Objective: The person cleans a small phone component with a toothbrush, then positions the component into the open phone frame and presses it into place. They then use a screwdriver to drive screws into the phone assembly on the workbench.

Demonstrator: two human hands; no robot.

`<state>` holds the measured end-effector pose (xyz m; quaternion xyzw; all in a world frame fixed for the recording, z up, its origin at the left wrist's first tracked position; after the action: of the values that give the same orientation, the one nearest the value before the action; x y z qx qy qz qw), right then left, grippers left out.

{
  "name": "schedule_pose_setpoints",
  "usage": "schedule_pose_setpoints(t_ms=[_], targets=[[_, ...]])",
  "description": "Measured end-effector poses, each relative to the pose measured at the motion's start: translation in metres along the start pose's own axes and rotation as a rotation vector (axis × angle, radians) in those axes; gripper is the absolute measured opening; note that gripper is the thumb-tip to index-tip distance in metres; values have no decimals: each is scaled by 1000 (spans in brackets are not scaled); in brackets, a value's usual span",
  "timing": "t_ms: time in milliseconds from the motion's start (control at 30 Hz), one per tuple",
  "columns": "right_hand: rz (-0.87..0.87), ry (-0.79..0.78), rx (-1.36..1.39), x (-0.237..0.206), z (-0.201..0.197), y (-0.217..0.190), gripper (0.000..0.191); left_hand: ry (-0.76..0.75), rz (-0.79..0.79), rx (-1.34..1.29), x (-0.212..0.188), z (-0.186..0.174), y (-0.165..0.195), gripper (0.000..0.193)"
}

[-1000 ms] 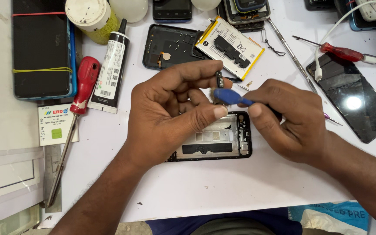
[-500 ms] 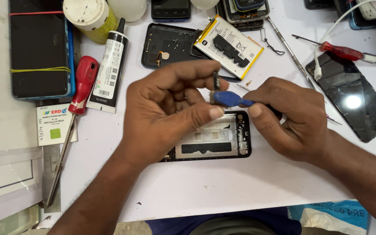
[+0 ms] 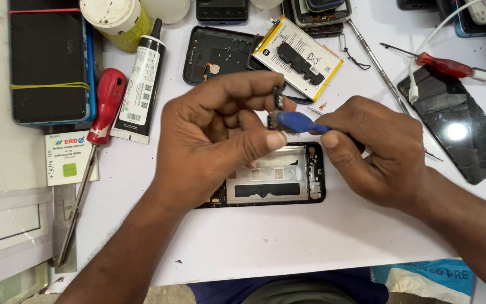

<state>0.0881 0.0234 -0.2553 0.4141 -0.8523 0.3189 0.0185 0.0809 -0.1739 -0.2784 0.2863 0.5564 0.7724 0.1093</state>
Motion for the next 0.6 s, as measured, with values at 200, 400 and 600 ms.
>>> schedule_pose_setpoints(t_ms=[200,400,600], targets=[[2,-2,0,-2,2,0,18,23,10,28,-5,-3,2,48],[-13,2,-23,-1,3,-14,17,-37,0,-7,-8,8,-4,47],[-12,-6,-22,2,8,-13,16,-31,-104,-88,-10,9,-16,49]])
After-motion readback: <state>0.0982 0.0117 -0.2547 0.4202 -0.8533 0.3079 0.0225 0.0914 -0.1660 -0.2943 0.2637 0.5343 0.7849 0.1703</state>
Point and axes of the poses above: each hand's wrist, its own x-axis towards the middle knuckle, its own z-axis out of the palm, y = z × x, the point moved 7 cm from there along x, towards the middle knuckle, and after that the axes turned 14 degrees about -y, right-handed, at the moved point
